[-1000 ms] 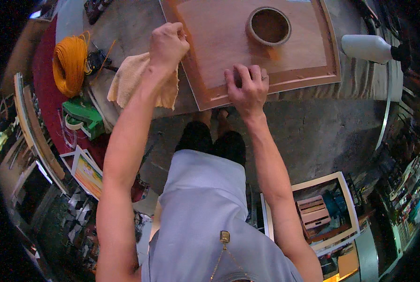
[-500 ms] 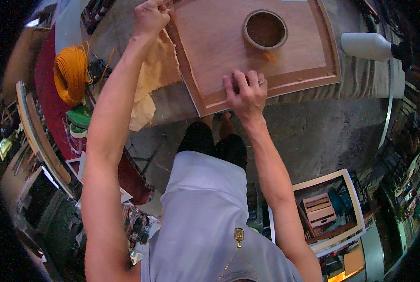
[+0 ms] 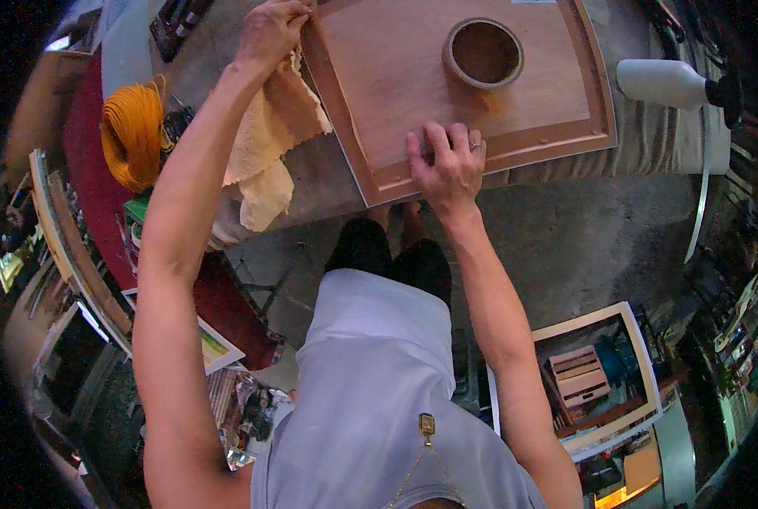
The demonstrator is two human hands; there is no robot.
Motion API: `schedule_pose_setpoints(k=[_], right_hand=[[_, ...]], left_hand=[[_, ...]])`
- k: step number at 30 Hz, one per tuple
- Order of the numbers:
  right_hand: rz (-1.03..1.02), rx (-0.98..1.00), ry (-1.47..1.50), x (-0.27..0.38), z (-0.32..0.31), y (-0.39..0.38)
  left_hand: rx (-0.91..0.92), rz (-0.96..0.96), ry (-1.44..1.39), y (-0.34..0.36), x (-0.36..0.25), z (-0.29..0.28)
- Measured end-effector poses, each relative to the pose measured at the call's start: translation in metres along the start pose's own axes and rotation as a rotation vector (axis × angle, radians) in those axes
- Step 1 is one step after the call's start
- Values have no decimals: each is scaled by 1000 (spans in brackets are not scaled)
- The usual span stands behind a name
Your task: The person applies self-adhesive edge banding to the edges of a wooden cabinet door. They measure and cut the banding with a utility knife, press it into place, and wipe the surface with a cloth. The person repeats this process for multiple edges of the door.
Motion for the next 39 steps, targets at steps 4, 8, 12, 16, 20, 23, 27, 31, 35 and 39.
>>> schedule_pose_setpoints(k=[4,8,12,16,20,23,27,31,35,39], right_hand=[[2,-5,-21,-1,-1,-1],[0,-22,6,1,-2,1],[20,-40,-5,-1,3,-1],[48,-41,-19,-2,5,-2],[38,-53,-28,0,3,0],[35,-58,-11,-1,5,-1],[26,-49,-10,0,3,-1],[20,-85,-1,-5,8,-2],[12,-85,-10,-4,9,-2],[10,-94,-22,-6,11,-1]], left_hand=[[129,-169,-220,9,-34,-29],[182,-272,-231,-1,-28,-24],[237,-385,-234,-19,-30,-16],[124,-402,-344,-39,-71,-22],[162,-472,-488,-69,-101,-25],[112,-371,-342,-69,-101,-34],[84,-342,-233,-71,-107,-30],[75,-350,-280,-85,-127,-30],[75,-335,-318,-110,-151,-32],[68,-319,-292,-130,-184,-44]])
Point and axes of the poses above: each hand's wrist, its own y-axis towards the middle knuckle, its own z-axis out of the palm, x = y × z, the point moved 2 cm from there along y, towards the middle knuckle, and after that the axes turned 9 degrees about y, right-handed, at the moved point
